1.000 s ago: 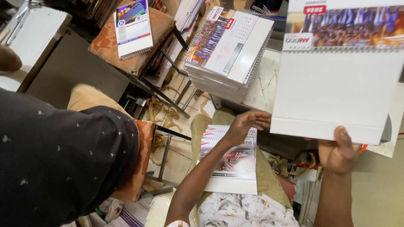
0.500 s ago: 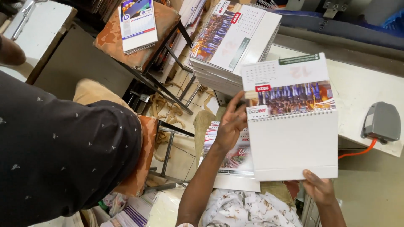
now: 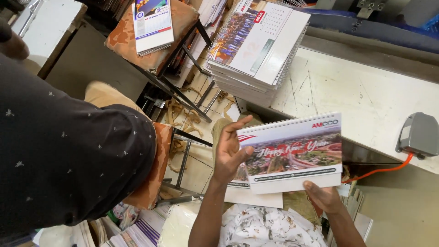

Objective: The person assembles spiral-bound calendars by hand at a low workstation. They repeatedly pick up a calendar cover, place it on a stack of loose pages, and press the spiral binding to secure the cover to the pages before stacking the finished item.

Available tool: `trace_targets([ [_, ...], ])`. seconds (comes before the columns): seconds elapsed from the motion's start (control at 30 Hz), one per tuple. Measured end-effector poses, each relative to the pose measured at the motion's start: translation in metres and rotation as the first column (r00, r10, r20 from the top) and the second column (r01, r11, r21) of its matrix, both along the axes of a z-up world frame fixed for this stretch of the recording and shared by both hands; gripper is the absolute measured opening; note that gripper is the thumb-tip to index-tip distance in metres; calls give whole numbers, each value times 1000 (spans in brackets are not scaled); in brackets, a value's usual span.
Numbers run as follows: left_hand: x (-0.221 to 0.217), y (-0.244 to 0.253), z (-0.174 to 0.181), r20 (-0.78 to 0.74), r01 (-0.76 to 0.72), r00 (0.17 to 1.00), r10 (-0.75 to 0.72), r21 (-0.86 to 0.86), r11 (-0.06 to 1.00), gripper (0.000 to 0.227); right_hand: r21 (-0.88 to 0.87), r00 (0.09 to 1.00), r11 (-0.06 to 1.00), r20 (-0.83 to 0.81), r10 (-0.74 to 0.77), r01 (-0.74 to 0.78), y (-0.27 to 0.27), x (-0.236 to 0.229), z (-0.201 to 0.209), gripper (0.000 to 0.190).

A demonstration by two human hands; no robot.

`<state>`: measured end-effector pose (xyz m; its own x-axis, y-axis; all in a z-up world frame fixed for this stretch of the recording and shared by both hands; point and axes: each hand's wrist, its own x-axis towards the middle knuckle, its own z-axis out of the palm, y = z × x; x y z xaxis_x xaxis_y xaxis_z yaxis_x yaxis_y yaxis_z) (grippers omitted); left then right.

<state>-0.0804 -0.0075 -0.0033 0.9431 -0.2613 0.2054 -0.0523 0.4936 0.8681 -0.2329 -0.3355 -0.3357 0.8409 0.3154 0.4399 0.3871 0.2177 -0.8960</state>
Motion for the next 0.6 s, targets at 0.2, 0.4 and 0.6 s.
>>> trace_targets([
  [0.2,-1,55,17,52,-338,904,425,696,634,68,15,568,750,-643,514,-662,84,16,226,55],
  [0.4,36,62,-22,-11,-228,925,380,785,576,62,55,716,769,-328,616,-637,74,51,296,46],
  [0.6,125,34,31,199,-471,843,500,723,506,65,-321,953,928,288,-93,188,99,153,340,43],
])
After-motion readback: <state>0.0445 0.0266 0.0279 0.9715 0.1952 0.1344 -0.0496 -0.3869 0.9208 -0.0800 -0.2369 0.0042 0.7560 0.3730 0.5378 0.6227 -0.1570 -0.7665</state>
